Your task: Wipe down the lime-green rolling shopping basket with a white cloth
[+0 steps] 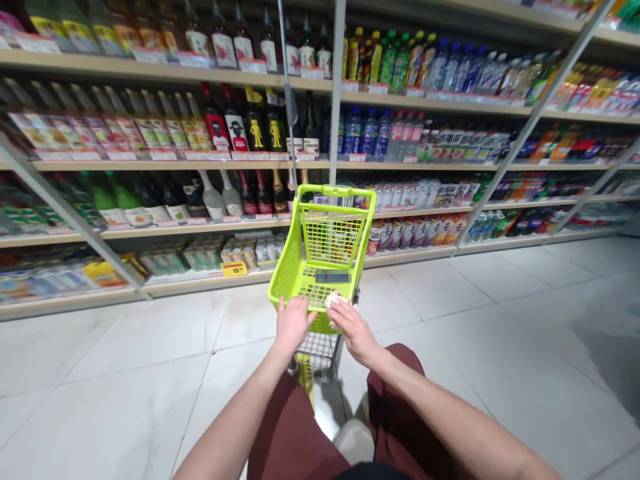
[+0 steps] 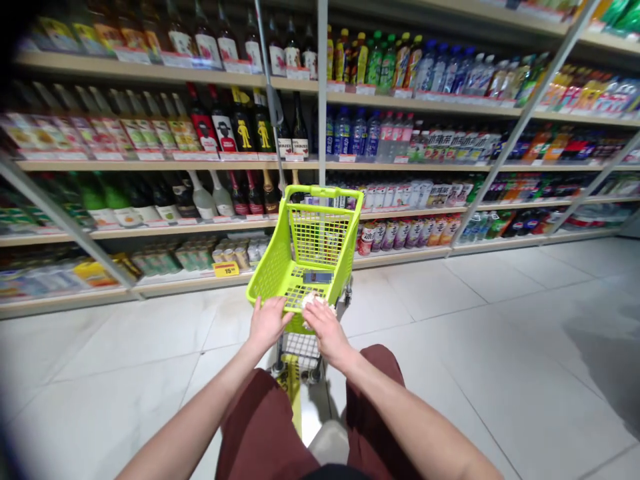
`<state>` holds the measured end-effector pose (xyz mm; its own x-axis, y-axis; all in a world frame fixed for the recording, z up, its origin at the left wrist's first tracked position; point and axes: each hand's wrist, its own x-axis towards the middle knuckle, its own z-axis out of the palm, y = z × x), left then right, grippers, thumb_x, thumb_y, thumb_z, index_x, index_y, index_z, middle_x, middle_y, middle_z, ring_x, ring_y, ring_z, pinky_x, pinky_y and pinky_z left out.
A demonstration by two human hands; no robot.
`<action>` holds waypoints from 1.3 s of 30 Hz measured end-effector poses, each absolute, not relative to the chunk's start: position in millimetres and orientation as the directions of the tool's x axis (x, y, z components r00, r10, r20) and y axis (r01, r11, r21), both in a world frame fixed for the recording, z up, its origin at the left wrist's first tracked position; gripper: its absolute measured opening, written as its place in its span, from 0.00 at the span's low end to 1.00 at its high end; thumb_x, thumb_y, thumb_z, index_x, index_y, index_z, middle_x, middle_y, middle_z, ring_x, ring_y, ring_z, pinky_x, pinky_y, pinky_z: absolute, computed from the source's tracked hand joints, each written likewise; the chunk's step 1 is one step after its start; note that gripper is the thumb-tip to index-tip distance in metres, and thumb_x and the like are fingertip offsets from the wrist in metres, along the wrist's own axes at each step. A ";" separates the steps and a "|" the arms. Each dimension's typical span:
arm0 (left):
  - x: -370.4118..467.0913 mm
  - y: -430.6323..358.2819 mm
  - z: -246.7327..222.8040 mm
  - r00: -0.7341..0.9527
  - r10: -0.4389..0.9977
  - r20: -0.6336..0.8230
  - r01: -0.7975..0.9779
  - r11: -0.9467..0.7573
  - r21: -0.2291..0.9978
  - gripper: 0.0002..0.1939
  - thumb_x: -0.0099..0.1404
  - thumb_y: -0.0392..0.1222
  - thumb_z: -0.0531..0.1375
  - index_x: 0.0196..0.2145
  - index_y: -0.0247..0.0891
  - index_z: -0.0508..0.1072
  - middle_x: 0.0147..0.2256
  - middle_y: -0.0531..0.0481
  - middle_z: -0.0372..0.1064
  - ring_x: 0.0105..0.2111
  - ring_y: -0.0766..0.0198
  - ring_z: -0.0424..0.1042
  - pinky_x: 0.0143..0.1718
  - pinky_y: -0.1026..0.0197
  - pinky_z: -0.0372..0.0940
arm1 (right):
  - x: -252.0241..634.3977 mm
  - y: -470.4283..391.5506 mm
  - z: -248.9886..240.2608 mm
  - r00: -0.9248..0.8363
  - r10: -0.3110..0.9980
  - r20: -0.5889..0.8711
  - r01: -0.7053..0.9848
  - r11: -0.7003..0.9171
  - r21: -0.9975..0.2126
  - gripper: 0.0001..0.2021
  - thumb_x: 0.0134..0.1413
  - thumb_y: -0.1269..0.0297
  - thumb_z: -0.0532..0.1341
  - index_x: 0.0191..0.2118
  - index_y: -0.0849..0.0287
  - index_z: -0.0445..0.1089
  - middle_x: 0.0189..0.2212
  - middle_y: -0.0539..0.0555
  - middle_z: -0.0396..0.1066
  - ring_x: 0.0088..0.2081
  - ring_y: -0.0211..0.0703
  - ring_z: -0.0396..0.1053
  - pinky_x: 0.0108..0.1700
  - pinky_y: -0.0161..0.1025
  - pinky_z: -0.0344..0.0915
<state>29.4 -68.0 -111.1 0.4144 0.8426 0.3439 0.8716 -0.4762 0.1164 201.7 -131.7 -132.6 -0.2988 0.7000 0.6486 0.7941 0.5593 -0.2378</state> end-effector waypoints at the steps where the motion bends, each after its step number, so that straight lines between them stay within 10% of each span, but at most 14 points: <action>1: 33.3 -69.3 -110.7 0.411 0.843 0.347 0.874 -0.472 0.114 0.18 0.59 0.47 0.51 0.46 0.37 0.65 0.45 0.43 0.68 0.47 0.54 0.63 0.56 0.43 0.44 | 202.5 -138.0 -134.3 -0.305 0.702 0.643 0.805 0.551 -0.220 0.21 0.54 0.76 0.49 0.53 0.58 0.61 0.52 0.58 0.61 0.59 0.44 0.50 0.56 0.51 0.54; 9: 31.9 -66.7 -109.3 0.424 0.832 0.359 0.871 -0.482 0.089 0.19 0.62 0.48 0.48 0.48 0.38 0.63 0.52 0.42 0.61 0.53 0.53 0.57 0.55 0.40 0.44 | 219.5 -130.6 -137.9 -0.159 0.711 0.685 0.876 0.421 -0.234 0.24 0.51 0.80 0.47 0.53 0.60 0.60 0.52 0.61 0.61 0.58 0.46 0.51 0.56 0.53 0.54; 16: 42.2 -58.6 -102.9 0.465 0.826 0.318 0.876 -0.480 -0.034 0.17 0.63 0.49 0.45 0.38 0.40 0.69 0.36 0.46 0.72 0.40 0.58 0.68 0.55 0.42 0.42 | 193.4 -101.5 -140.2 -0.216 0.711 0.669 0.875 0.444 -0.190 0.19 0.54 0.77 0.50 0.51 0.59 0.63 0.51 0.60 0.62 0.57 0.49 0.53 0.55 0.54 0.54; 24: 61.7 -56.9 -113.7 0.472 0.825 0.312 0.873 -0.487 -0.032 0.21 0.62 0.41 0.46 0.52 0.36 0.59 0.56 0.43 0.56 0.58 0.55 0.49 0.56 0.41 0.42 | 266.2 -104.9 -144.7 -0.067 0.727 0.683 0.916 0.316 -0.246 0.21 0.51 0.79 0.50 0.51 0.63 0.62 0.52 0.63 0.61 0.57 0.48 0.53 0.55 0.52 0.54; 39: 84.4 -61.3 -118.5 0.582 0.770 0.263 0.808 -0.582 -0.085 0.30 0.55 0.33 0.49 0.57 0.37 0.52 0.59 0.45 0.49 0.60 0.57 0.43 0.58 0.40 0.39 | 298.6 -97.7 -144.8 -0.053 0.715 0.697 0.931 0.287 -0.224 0.20 0.49 0.79 0.51 0.49 0.60 0.63 0.51 0.60 0.62 0.55 0.47 0.55 0.53 0.48 0.56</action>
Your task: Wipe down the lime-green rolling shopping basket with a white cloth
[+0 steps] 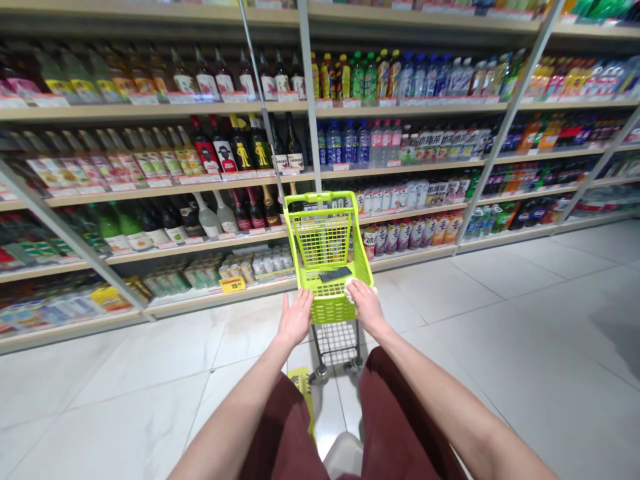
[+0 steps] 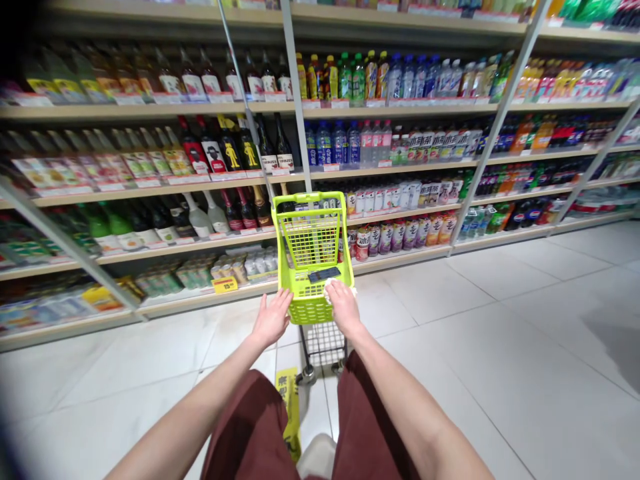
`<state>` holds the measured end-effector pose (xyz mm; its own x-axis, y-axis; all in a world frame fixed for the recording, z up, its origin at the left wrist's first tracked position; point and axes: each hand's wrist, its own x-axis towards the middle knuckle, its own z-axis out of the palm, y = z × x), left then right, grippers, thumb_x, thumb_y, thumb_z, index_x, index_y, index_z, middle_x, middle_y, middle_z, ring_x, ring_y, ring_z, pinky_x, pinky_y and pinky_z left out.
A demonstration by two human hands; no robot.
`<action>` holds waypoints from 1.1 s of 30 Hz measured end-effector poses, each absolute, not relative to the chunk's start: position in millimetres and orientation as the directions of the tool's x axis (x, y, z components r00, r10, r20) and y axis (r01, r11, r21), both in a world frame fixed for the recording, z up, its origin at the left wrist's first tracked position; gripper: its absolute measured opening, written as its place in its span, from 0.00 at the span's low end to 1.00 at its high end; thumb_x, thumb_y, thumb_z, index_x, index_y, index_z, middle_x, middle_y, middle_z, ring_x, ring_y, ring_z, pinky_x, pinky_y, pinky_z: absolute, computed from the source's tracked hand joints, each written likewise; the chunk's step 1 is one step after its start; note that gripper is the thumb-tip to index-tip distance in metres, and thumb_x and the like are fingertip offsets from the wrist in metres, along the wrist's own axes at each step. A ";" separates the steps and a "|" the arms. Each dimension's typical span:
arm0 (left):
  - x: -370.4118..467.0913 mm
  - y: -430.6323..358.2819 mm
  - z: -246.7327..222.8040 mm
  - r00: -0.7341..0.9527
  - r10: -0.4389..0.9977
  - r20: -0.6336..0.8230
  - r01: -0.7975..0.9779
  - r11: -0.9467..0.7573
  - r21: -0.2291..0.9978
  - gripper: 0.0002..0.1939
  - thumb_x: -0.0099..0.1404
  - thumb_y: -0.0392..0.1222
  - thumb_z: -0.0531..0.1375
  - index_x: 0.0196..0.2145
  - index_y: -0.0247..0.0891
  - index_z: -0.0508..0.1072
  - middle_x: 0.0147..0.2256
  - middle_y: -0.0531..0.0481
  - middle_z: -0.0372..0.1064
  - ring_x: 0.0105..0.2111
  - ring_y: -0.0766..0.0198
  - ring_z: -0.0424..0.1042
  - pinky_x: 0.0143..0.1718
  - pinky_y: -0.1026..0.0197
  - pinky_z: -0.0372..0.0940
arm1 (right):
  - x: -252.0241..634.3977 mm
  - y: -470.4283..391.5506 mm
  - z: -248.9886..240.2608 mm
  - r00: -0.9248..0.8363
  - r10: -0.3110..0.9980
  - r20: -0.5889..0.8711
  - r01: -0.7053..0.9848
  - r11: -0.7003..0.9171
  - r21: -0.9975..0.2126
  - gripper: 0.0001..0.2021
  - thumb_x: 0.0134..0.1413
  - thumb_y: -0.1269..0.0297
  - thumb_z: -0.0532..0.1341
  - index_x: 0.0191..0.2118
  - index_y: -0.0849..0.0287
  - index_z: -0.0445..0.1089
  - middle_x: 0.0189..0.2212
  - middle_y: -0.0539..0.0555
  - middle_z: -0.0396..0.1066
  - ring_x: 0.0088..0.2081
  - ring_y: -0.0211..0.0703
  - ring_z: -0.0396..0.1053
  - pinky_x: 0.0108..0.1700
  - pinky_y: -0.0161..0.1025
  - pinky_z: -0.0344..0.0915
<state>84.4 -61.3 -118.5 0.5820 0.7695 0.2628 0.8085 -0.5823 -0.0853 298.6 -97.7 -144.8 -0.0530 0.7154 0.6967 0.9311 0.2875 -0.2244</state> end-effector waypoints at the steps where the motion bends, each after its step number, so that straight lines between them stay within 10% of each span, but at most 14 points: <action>1: 85.6 -61.6 -118.8 0.583 0.769 0.262 0.807 -0.586 -0.079 0.30 0.55 0.33 0.48 0.57 0.36 0.52 0.58 0.45 0.50 0.60 0.57 0.44 0.58 0.39 0.39 | 303.3 -98.0 -146.2 -0.022 0.713 0.701 0.936 0.260 -0.235 0.20 0.49 0.79 0.51 0.50 0.61 0.63 0.51 0.61 0.61 0.55 0.48 0.54 0.53 0.49 0.56; 10: 86.5 -61.0 -110.5 0.578 0.788 0.212 0.813 -0.578 -0.068 0.28 0.56 0.34 0.47 0.56 0.36 0.54 0.58 0.44 0.51 0.59 0.57 0.46 0.57 0.36 0.38 | 245.4 -76.0 -145.2 -0.194 0.709 0.678 0.889 0.419 -0.184 0.18 0.53 0.77 0.51 0.50 0.59 0.63 0.51 0.60 0.62 0.56 0.46 0.53 0.56 0.50 0.52; 18: 86.0 -63.4 -109.9 0.544 0.817 0.190 0.838 -0.542 -0.067 0.30 0.54 0.32 0.48 0.56 0.35 0.52 0.59 0.43 0.49 0.60 0.56 0.43 0.57 0.37 0.38 | 312.9 -103.9 -145.5 0.030 0.754 0.656 0.944 0.195 -0.266 0.21 0.50 0.80 0.50 0.51 0.61 0.62 0.53 0.62 0.59 0.57 0.48 0.51 0.55 0.51 0.53; 27: 84.7 -59.8 -107.7 0.571 0.806 0.158 0.821 -0.564 -0.090 0.31 0.55 0.34 0.50 0.57 0.36 0.50 0.60 0.44 0.45 0.60 0.56 0.42 0.57 0.38 0.40 | 245.9 -85.3 -145.4 -0.242 0.732 0.637 0.889 0.430 -0.157 0.19 0.52 0.77 0.51 0.51 0.59 0.62 0.53 0.59 0.60 0.58 0.44 0.51 0.56 0.47 0.53; 33: 84.6 -60.9 -111.3 0.586 0.793 0.168 0.810 -0.582 -0.076 0.31 0.54 0.32 0.49 0.57 0.36 0.51 0.60 0.45 0.44 0.60 0.55 0.41 0.57 0.38 0.40 | 320.9 -106.5 -144.0 0.059 0.776 0.628 0.945 0.160 -0.287 0.21 0.51 0.79 0.50 0.52 0.61 0.61 0.54 0.61 0.58 0.58 0.46 0.50 0.56 0.50 0.52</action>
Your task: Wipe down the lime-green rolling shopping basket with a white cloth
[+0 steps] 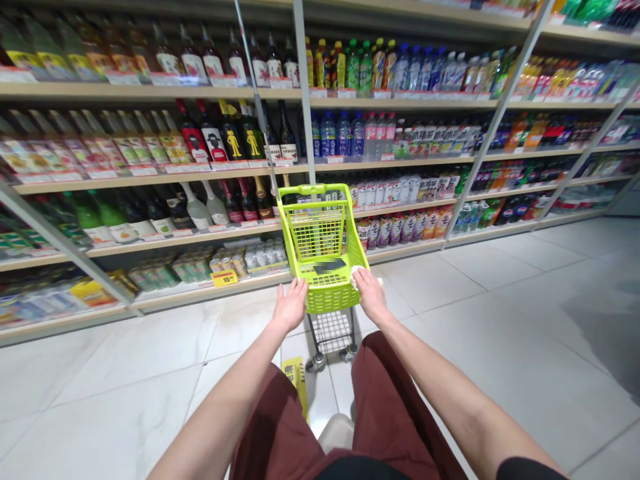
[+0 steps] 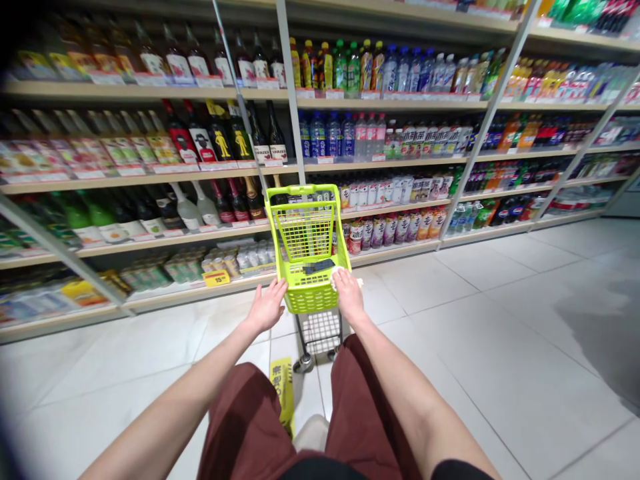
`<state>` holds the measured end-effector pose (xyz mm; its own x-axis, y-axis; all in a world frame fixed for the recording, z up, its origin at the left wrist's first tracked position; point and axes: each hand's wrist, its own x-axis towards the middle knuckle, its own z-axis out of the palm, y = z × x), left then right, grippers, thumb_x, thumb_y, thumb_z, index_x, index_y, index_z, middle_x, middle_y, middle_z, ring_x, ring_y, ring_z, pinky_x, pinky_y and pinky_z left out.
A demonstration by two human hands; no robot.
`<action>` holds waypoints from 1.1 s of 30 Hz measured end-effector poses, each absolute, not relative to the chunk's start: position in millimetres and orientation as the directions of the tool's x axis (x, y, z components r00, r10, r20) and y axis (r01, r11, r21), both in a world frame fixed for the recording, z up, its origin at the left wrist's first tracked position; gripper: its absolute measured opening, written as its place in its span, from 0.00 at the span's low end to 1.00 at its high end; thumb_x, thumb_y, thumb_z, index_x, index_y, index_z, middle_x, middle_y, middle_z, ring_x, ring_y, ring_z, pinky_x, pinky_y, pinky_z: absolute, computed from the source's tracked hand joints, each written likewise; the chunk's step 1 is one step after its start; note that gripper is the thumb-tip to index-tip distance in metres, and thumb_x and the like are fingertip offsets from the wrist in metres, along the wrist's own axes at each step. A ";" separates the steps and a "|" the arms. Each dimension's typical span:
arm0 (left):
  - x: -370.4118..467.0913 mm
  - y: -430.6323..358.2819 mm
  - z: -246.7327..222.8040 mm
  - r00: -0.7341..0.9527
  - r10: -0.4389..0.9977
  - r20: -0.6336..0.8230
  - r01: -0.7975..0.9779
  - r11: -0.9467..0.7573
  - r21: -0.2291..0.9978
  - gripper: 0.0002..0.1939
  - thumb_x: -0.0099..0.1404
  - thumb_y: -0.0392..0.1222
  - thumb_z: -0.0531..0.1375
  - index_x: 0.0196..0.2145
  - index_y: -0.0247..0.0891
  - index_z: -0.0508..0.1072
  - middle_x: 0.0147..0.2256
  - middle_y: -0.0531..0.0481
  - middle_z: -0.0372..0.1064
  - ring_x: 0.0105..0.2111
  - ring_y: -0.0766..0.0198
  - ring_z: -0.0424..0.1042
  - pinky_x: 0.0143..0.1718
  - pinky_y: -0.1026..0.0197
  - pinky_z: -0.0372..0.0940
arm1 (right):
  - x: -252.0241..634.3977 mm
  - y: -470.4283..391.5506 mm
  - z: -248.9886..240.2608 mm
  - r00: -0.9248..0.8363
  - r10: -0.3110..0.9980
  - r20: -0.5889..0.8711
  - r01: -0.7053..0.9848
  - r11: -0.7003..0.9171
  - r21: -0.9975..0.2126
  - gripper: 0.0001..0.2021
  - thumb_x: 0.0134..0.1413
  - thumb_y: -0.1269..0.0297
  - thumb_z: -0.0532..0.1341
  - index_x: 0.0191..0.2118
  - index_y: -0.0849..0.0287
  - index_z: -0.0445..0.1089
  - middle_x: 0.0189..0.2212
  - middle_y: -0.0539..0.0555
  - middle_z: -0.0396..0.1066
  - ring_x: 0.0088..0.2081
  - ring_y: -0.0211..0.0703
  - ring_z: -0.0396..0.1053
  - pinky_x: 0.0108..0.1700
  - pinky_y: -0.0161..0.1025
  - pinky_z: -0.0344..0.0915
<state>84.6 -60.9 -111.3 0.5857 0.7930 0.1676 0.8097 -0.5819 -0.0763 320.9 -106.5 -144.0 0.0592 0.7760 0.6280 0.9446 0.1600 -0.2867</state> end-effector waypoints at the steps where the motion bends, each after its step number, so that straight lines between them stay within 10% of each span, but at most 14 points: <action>1: 85.9 -61.4 -111.5 0.587 0.792 0.170 0.809 -0.584 -0.068 0.32 0.54 0.32 0.49 0.57 0.36 0.51 0.60 0.45 0.44 0.60 0.55 0.41 0.57 0.38 0.40 | 322.9 -107.0 -143.3 0.087 0.777 0.624 0.944 0.136 -0.301 0.21 0.50 0.79 0.50 0.51 0.61 0.61 0.54 0.61 0.58 0.58 0.47 0.50 0.56 0.50 0.52; 10: 90.9 -63.4 -106.1 0.605 0.781 0.153 0.795 -0.600 -0.087 0.31 0.54 0.34 0.50 0.57 0.39 0.52 0.60 0.47 0.46 0.60 0.53 0.41 0.56 0.38 0.40 | 257.3 -85.7 -138.7 -0.172 0.772 0.612 0.908 0.365 -0.205 0.21 0.52 0.78 0.50 0.52 0.61 0.61 0.53 0.61 0.59 0.58 0.45 0.51 0.57 0.48 0.52; 18: 94.9 -65.0 -107.0 0.597 0.782 0.180 0.802 -0.588 -0.104 0.30 0.55 0.33 0.49 0.56 0.38 0.53 0.59 0.46 0.48 0.60 0.53 0.42 0.56 0.39 0.40 | 336.9 -106.6 -143.0 0.118 0.760 0.639 0.950 0.101 -0.295 0.20 0.51 0.78 0.50 0.51 0.60 0.61 0.53 0.60 0.59 0.57 0.48 0.52 0.54 0.51 0.54; 26: 104.2 -70.9 -108.8 0.590 0.783 0.197 0.807 -0.580 -0.113 0.30 0.55 0.32 0.48 0.57 0.38 0.53 0.59 0.46 0.47 0.60 0.54 0.43 0.57 0.40 0.40 | 271.7 -91.7 -142.0 -0.216 0.746 0.629 0.902 0.399 -0.163 0.20 0.52 0.78 0.50 0.51 0.61 0.63 0.53 0.60 0.60 0.57 0.45 0.51 0.56 0.48 0.53; 33: 99.8 -72.3 -108.2 0.582 0.783 0.218 0.812 -0.574 -0.105 0.30 0.54 0.33 0.48 0.56 0.39 0.54 0.58 0.46 0.50 0.60 0.52 0.43 0.57 0.38 0.38 | 347.4 -105.5 -134.3 0.117 0.776 0.620 0.948 0.100 -0.303 0.20 0.50 0.79 0.50 0.50 0.60 0.63 0.53 0.61 0.59 0.56 0.48 0.53 0.55 0.51 0.52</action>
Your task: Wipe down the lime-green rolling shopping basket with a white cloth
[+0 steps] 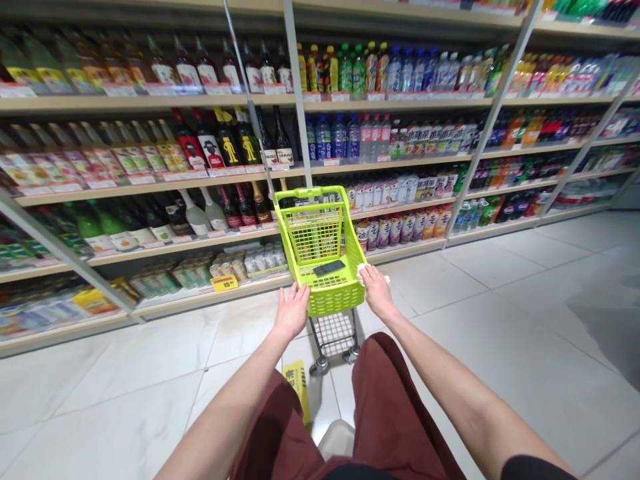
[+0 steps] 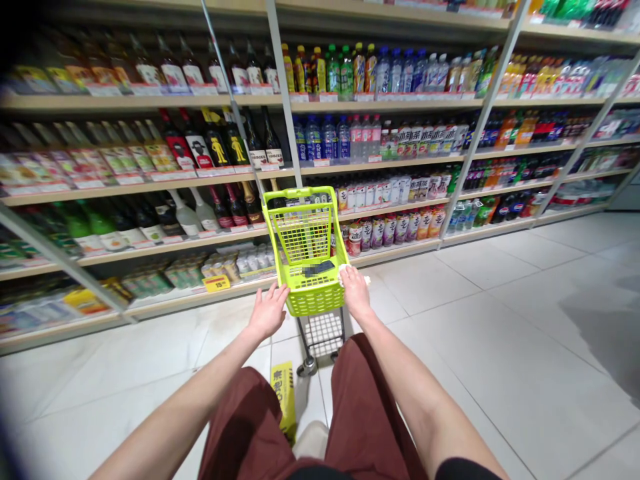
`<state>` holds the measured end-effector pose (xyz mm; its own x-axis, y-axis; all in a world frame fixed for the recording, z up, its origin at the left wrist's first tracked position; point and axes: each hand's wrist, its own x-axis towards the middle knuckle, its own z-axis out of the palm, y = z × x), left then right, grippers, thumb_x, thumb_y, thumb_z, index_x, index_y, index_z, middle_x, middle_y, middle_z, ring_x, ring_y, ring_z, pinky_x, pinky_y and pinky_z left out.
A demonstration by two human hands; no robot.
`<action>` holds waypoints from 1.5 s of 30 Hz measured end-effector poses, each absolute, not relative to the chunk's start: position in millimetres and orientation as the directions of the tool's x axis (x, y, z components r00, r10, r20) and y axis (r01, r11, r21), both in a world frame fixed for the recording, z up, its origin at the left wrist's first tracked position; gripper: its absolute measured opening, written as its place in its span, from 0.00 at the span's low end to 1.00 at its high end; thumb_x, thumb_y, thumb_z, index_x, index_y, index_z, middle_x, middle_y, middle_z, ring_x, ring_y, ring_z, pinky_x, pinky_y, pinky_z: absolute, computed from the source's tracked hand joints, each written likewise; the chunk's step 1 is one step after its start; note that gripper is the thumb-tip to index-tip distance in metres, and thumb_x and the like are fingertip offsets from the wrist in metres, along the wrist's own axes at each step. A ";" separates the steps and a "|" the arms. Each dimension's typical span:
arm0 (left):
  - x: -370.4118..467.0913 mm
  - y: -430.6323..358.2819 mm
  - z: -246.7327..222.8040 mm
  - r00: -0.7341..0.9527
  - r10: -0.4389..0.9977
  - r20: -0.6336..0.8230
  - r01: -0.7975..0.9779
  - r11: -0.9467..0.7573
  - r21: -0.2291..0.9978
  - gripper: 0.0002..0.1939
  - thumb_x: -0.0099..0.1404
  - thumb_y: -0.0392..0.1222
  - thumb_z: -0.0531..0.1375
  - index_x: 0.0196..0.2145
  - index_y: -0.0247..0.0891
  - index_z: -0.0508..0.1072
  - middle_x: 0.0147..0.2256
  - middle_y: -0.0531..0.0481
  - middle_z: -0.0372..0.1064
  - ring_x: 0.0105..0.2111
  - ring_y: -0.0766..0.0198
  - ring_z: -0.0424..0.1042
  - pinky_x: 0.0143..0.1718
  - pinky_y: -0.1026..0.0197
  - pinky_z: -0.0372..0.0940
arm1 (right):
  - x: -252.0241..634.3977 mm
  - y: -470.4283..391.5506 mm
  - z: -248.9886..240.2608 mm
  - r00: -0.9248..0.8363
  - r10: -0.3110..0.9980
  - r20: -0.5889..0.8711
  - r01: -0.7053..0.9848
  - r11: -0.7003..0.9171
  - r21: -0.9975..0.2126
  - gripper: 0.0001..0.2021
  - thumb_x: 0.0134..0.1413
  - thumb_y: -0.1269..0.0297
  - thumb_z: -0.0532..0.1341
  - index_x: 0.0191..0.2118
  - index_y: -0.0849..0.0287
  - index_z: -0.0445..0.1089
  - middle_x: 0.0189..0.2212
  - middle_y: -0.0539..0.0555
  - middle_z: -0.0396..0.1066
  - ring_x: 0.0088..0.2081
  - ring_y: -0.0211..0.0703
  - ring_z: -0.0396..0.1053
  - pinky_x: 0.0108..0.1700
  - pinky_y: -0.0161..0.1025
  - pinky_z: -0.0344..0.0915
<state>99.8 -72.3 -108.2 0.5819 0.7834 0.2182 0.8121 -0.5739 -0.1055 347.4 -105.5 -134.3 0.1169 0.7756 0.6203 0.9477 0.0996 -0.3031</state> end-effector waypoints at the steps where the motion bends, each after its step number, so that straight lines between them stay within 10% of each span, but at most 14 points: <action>1: 100.0 -72.0 -107.0 0.579 0.784 0.223 0.814 -0.572 -0.104 0.29 0.54 0.33 0.48 0.56 0.39 0.55 0.58 0.46 0.52 0.60 0.52 0.44 0.57 0.39 0.37 | 348.0 -105.9 -133.7 0.132 0.777 0.615 0.941 0.097 -0.325 0.20 0.50 0.79 0.50 0.49 0.60 0.63 0.53 0.60 0.59 0.56 0.49 0.53 0.55 0.52 0.52; 6: 108.2 -75.6 -99.6 0.525 0.798 0.296 0.834 -0.552 0.010 0.25 0.54 0.36 0.50 0.52 0.36 0.59 0.55 0.41 0.57 0.58 0.51 0.47 0.57 0.38 0.38 | 294.2 -97.9 -129.0 0.081 0.782 0.618 0.820 0.300 -0.487 0.23 0.45 0.80 0.49 0.49 0.61 0.62 0.50 0.59 0.64 0.52 0.44 0.59 0.54 0.44 0.56; 12: 134.7 -92.2 -111.2 0.517 0.750 0.413 0.592 -0.661 0.460 0.35 0.55 0.40 0.52 0.58 0.33 0.43 0.57 0.40 0.51 0.58 0.60 0.50 0.56 0.54 0.52 | 231.3 -91.0 -129.1 0.460 0.827 0.324 0.371 0.153 -0.916 0.15 0.47 0.71 0.52 0.42 0.63 0.65 0.33 0.55 0.72 0.33 0.42 0.71 0.36 0.38 0.68; 17: 138.4 -83.1 -117.1 0.194 0.910 0.366 0.634 -0.401 0.661 0.25 0.58 0.35 0.49 0.54 0.37 0.53 0.47 0.46 0.66 0.46 0.63 0.66 0.47 0.58 0.63 | 240.4 -98.4 -123.9 0.189 0.900 0.392 0.384 0.300 -0.873 0.12 0.51 0.68 0.51 0.37 0.59 0.71 0.36 0.53 0.73 0.39 0.40 0.70 0.43 0.38 0.67; 22: 117.1 -57.0 -98.5 0.034 0.892 0.450 0.738 -0.326 0.591 0.20 0.59 0.33 0.46 0.50 0.36 0.57 0.49 0.47 0.64 0.48 0.64 0.64 0.49 0.60 0.61 | 321.9 -91.7 -115.6 0.347 0.721 0.600 0.795 0.114 -0.596 0.18 0.47 0.73 0.52 0.45 0.63 0.68 0.53 0.60 0.59 0.56 0.50 0.54 0.57 0.48 0.51; 26: 111.1 -46.4 -91.5 0.013 0.861 0.509 0.785 -0.324 0.528 0.22 0.60 0.32 0.43 0.53 0.30 0.53 0.54 0.41 0.56 0.56 0.60 0.53 0.56 0.56 0.51 | 371.5 -82.8 -136.3 0.412 0.763 0.498 0.822 -0.075 -0.564 0.20 0.46 0.76 0.49 0.45 0.69 0.68 0.51 0.64 0.61 0.51 0.50 0.61 0.53 0.43 0.58; 45: 168.1 -55.1 -148.4 0.679 0.493 0.544 0.537 -0.839 0.089 0.19 0.61 0.32 0.49 0.50 0.41 0.63 0.55 0.43 0.57 0.58 0.55 0.50 0.54 0.46 0.54 | 344.7 -109.0 -140.7 0.144 0.836 0.530 0.913 0.094 -0.397 0.25 0.44 0.79 0.49 0.51 0.66 0.62 0.54 0.62 0.58 0.55 0.48 0.56 0.55 0.46 0.55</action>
